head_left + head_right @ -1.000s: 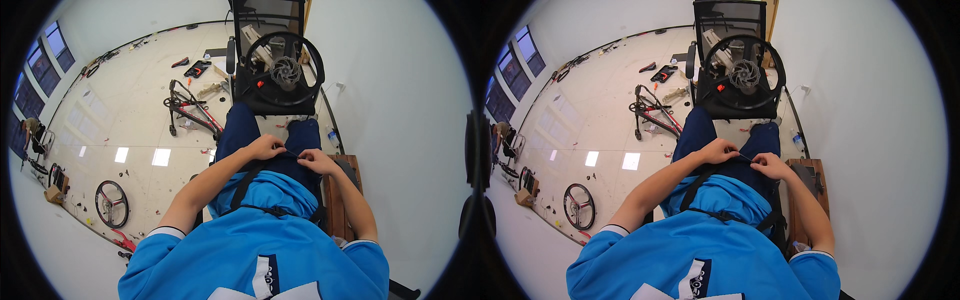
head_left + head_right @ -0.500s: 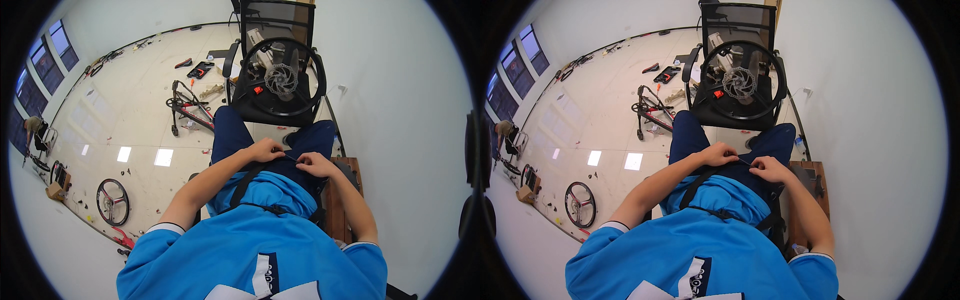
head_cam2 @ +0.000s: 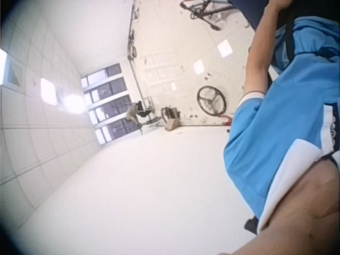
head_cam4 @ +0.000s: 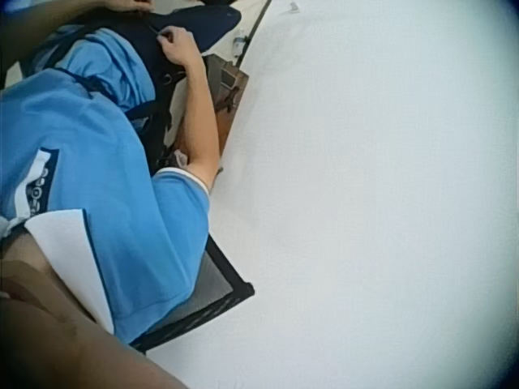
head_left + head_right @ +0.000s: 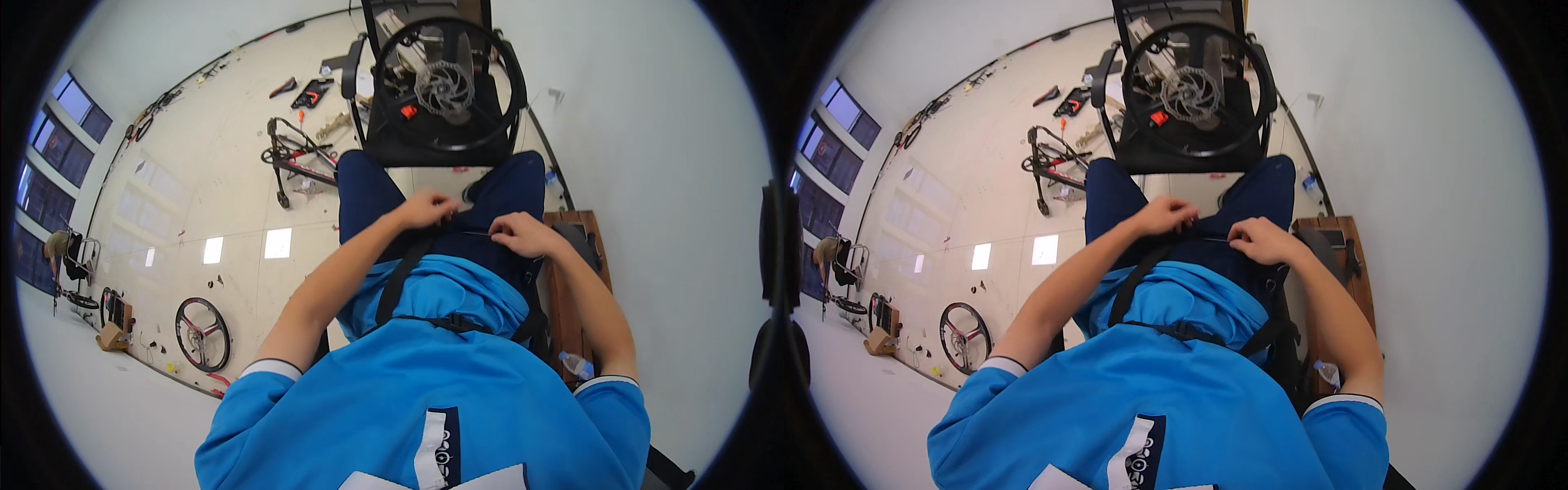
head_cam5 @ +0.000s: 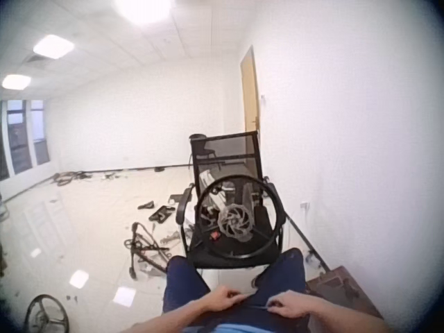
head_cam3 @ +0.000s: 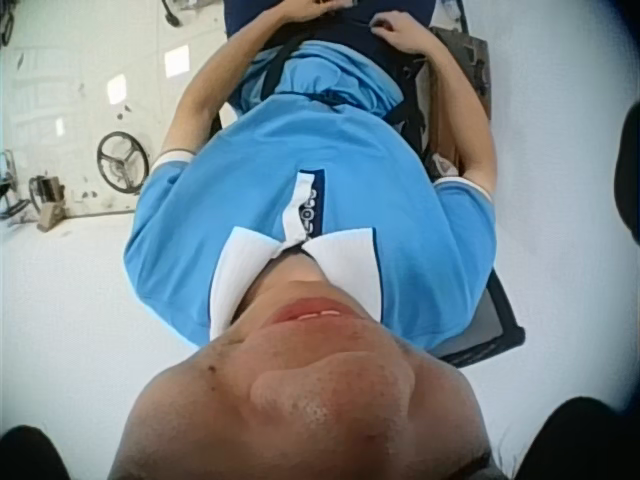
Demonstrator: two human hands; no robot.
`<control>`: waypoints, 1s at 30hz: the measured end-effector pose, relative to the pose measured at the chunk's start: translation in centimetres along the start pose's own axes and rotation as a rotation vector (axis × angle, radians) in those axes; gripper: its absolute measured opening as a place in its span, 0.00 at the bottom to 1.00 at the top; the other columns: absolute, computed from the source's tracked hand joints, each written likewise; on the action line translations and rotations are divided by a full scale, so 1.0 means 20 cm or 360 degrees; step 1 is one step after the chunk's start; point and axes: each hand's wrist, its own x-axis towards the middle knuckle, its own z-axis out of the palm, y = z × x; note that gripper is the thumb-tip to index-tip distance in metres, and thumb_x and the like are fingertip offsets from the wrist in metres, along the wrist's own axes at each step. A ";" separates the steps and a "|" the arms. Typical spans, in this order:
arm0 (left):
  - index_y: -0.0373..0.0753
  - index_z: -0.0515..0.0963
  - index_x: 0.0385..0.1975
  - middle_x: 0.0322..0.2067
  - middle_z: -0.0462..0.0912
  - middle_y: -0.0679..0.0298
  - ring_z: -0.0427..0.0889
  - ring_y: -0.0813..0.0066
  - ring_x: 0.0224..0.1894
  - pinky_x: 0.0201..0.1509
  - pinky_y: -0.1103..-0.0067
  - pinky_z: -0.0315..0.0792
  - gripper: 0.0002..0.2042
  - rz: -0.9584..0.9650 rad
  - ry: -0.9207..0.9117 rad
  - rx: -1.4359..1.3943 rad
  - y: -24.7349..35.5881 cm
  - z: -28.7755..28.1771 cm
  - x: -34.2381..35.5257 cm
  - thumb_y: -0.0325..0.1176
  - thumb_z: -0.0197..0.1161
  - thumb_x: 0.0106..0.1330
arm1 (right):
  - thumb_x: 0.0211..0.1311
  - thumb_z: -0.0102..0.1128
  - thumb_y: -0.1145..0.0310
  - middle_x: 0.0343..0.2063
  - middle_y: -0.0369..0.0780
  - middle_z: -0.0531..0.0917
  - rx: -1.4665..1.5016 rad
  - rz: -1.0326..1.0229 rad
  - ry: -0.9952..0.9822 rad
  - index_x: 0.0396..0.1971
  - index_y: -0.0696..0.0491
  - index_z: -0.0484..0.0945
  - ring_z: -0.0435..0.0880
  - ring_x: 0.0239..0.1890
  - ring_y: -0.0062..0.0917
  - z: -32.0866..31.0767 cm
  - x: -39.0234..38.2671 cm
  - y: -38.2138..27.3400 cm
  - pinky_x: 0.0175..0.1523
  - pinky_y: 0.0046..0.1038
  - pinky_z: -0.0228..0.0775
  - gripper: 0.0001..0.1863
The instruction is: The person uses an Allen key to loosen and remove bolts from a bicycle disc brake rotor mounted on a chair. They remove the rotor and a small washer, then reposition the rotor and begin reinstalling the bolts.
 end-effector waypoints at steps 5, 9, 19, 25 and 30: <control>0.32 0.80 0.39 0.31 0.83 0.58 0.80 0.71 0.24 0.25 0.76 0.75 0.22 -0.0711 0.0579 -0.0795 -0.64 -0.22 0.30 0.49 0.55 0.73 | 0.64 0.57 0.69 0.35 0.48 0.86 0.0020 -0.0028 -0.0016 0.42 0.57 0.82 0.86 0.39 0.40 -0.02 0.02 -0.15 0.46 0.35 0.78 0.11; 0.35 0.78 0.40 0.34 0.84 0.57 0.80 0.67 0.24 0.26 0.71 0.76 0.18 -0.1128 0.0708 -0.1091 -0.77 -0.06 0.43 0.47 0.54 0.72 | 0.64 0.58 0.69 0.33 0.51 0.85 0.0158 0.0072 -0.0005 0.41 0.58 0.81 0.86 0.36 0.43 -0.03 -0.09 -0.11 0.43 0.36 0.78 0.10; 0.24 0.64 0.60 0.52 0.76 0.39 0.83 0.55 0.46 0.50 0.66 0.80 0.47 -0.0970 0.1162 -0.1862 -0.88 -0.10 0.59 0.66 0.65 0.58 | 0.66 0.60 0.65 0.28 0.48 0.85 0.0468 0.0336 -0.0202 0.44 0.59 0.79 0.85 0.30 0.36 -0.09 -0.03 -0.09 0.38 0.31 0.75 0.14; 0.35 0.71 0.53 0.44 0.81 0.59 0.81 0.67 0.44 0.48 0.69 0.78 0.35 -0.0814 0.1421 -0.1998 -1.05 -0.26 0.79 0.58 0.72 0.57 | 0.66 0.59 0.64 0.31 0.52 0.84 0.0431 0.0356 -0.0238 0.43 0.60 0.78 0.85 0.34 0.44 -0.09 -0.01 -0.08 0.40 0.36 0.75 0.14; 0.36 0.71 0.55 0.51 0.79 0.56 0.81 0.59 0.50 0.54 0.58 0.77 0.30 -0.0977 0.1640 -0.2213 -1.01 -0.30 0.97 0.49 0.71 0.62 | 0.66 0.59 0.64 0.29 0.51 0.84 0.0423 0.0393 -0.0150 0.43 0.59 0.78 0.85 0.33 0.44 -0.11 0.00 -0.07 0.39 0.36 0.75 0.14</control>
